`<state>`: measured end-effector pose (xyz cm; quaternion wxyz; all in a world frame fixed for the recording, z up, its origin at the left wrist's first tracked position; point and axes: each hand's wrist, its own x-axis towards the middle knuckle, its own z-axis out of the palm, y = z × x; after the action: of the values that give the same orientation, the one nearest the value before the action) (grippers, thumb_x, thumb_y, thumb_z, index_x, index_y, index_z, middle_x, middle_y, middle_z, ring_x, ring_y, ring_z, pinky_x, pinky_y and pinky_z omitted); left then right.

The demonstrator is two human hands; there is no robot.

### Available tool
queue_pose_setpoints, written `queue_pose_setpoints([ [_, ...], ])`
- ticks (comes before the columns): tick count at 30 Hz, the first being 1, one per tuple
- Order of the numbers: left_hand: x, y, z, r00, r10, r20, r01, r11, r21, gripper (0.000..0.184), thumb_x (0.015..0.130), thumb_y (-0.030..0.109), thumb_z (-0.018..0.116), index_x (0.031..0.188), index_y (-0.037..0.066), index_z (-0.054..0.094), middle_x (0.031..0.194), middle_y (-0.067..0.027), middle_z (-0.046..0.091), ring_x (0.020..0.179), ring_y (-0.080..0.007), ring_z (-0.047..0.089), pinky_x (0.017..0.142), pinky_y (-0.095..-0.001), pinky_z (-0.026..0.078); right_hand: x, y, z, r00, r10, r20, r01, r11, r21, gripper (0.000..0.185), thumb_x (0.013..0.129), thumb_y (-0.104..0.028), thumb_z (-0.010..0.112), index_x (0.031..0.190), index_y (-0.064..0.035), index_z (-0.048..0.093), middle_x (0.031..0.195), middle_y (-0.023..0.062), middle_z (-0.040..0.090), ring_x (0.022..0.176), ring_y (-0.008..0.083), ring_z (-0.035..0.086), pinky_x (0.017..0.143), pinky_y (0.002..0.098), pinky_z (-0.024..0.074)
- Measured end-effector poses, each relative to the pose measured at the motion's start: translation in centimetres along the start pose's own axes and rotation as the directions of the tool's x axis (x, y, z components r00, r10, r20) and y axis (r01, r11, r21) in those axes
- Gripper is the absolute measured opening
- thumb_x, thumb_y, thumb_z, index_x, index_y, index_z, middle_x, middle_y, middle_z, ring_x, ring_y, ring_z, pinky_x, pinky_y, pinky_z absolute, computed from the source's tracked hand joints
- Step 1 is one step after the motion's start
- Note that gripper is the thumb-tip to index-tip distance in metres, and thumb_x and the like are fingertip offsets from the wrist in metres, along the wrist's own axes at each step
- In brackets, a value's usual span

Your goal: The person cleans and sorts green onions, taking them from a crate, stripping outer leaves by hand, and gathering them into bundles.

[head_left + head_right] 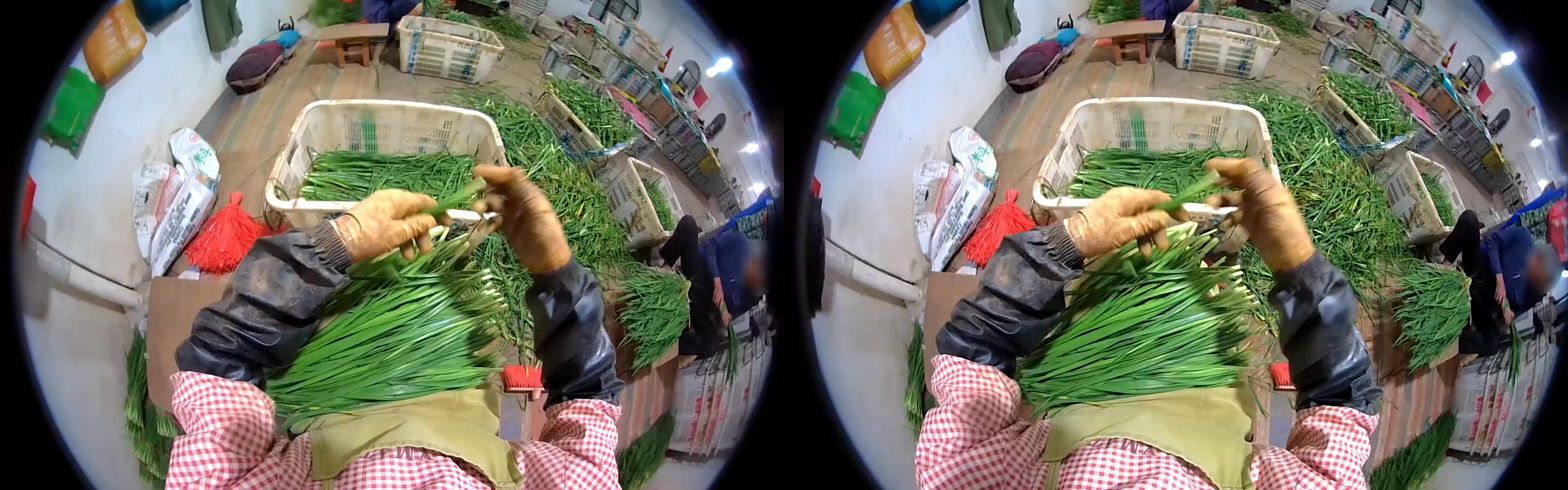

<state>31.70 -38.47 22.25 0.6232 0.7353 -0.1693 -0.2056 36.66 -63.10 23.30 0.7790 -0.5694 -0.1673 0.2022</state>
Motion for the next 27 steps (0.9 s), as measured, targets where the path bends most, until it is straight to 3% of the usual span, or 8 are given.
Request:
queue_pose_setpoints([
  [3,-1.2,-2.6,-3.4,0.979,0.001,-0.205,-0.037,0.985,-0.171,0.031,0.101,0.022,0.048,0.120,-0.002,0.054,0.085,-0.0061,0.064,0.068,-0.0098,0.061,0.064,-0.0209,0.052,1.6,1.0,-3.9,0.966,-0.106,-0.236,-0.049,0.821,-0.569,0.052,0.095,-0.049,0.052,0.121,-0.0048,0.059,0.104,0.0088,0.062,0.092,0.0142,0.060,0.073,0.0273,0.0495],
  [5,-2.6,-3.8,-4.9,0.935,0.028,-0.353,-0.077,0.989,-0.126,0.032,0.099,0.026,0.049,0.118,0.000,0.055,0.088,-0.0052,0.065,0.070,-0.0074,0.061,0.063,-0.0194,0.051,3.1,3.9,-5.6,0.997,0.019,-0.079,-0.069,0.715,-0.696,0.051,0.097,-0.049,0.050,0.124,-0.0062,0.058,0.110,0.0115,0.062,0.094,0.0188,0.061,0.081,0.0300,0.0504],
  [11,-4.1,-5.9,-4.6,0.920,-0.081,-0.383,0.008,0.982,-0.188,0.035,0.098,0.031,0.052,0.117,0.002,0.056,0.092,-0.0021,0.066,0.060,-0.0023,0.050,0.055,-0.0157,0.041,5.1,7.5,-4.1,0.840,0.484,0.245,-0.221,0.718,-0.660,0.029,0.094,-0.031,0.062,0.106,-0.0040,0.064,0.096,0.0024,0.064,0.087,0.0114,0.057,0.077,0.0263,0.0476],
  [15,-3.0,-4.5,-3.5,0.906,-0.074,-0.416,0.066,0.997,-0.033,0.040,0.092,0.033,0.061,0.118,0.003,0.056,0.095,-0.0019,0.066,0.066,-0.0017,0.049,0.054,-0.0165,0.036,4.2,5.5,-2.0,0.960,0.177,0.217,-0.001,0.776,-0.631,0.021,0.092,-0.023,0.064,0.094,-0.0016,0.063,0.083,0.0003,0.061,0.079,0.0083,0.054,0.073,0.0250,0.0465],
  [17,-1.7,-5.0,-1.7,0.932,-0.079,-0.354,-0.039,0.948,-0.315,0.042,0.088,0.027,0.068,0.120,0.003,0.056,0.094,-0.0035,0.067,0.083,-0.0063,0.057,0.062,-0.0173,0.042,3.6,3.7,-0.5,0.972,0.128,0.195,0.018,0.793,-0.609,0.020,0.092,-0.022,0.064,0.094,-0.0014,0.063,0.083,0.0001,0.061,0.077,0.0076,0.053,0.070,0.0242,0.0457],
  [21,-1.2,-4.7,0.1,0.988,-0.153,-0.016,0.113,0.795,-0.596,0.043,0.088,0.024,0.069,0.121,0.000,0.056,0.093,-0.0050,0.066,0.078,-0.0092,0.062,0.066,-0.0220,0.050,3.6,2.4,0.8,0.985,0.113,0.131,-0.031,0.861,-0.508,0.021,0.093,-0.024,0.064,0.098,-0.0038,0.061,0.093,0.0018,0.063,0.085,0.0096,0.057,0.075,0.0238,0.0458],
  [24,-0.4,-5.4,1.1,0.978,-0.083,-0.193,-0.033,0.847,-0.530,0.042,0.088,0.027,0.069,0.118,0.000,0.059,0.088,-0.0056,0.066,0.067,-0.0089,0.061,0.060,-0.0210,0.050,3.8,3.2,1.1,0.979,0.197,0.052,-0.166,0.919,-0.359,0.016,0.092,-0.019,0.065,0.091,-0.0038,0.064,0.076,0.0011,0.064,0.053,0.0028,0.046,0.048,0.0177,0.0356],
  [27,-0.7,-6.0,0.9,0.961,-0.056,-0.272,-0.066,0.905,-0.421,0.036,0.091,0.031,0.066,0.112,0.002,0.062,0.080,-0.0025,0.066,0.063,-0.0073,0.060,0.056,-0.0193,0.047,3.8,3.1,1.5,0.958,0.285,0.028,-0.257,0.898,-0.357,0.017,0.092,-0.019,0.065,0.091,-0.0021,0.064,0.073,0.0025,0.066,0.050,0.0033,0.047,0.043,0.0178,0.0351],
])
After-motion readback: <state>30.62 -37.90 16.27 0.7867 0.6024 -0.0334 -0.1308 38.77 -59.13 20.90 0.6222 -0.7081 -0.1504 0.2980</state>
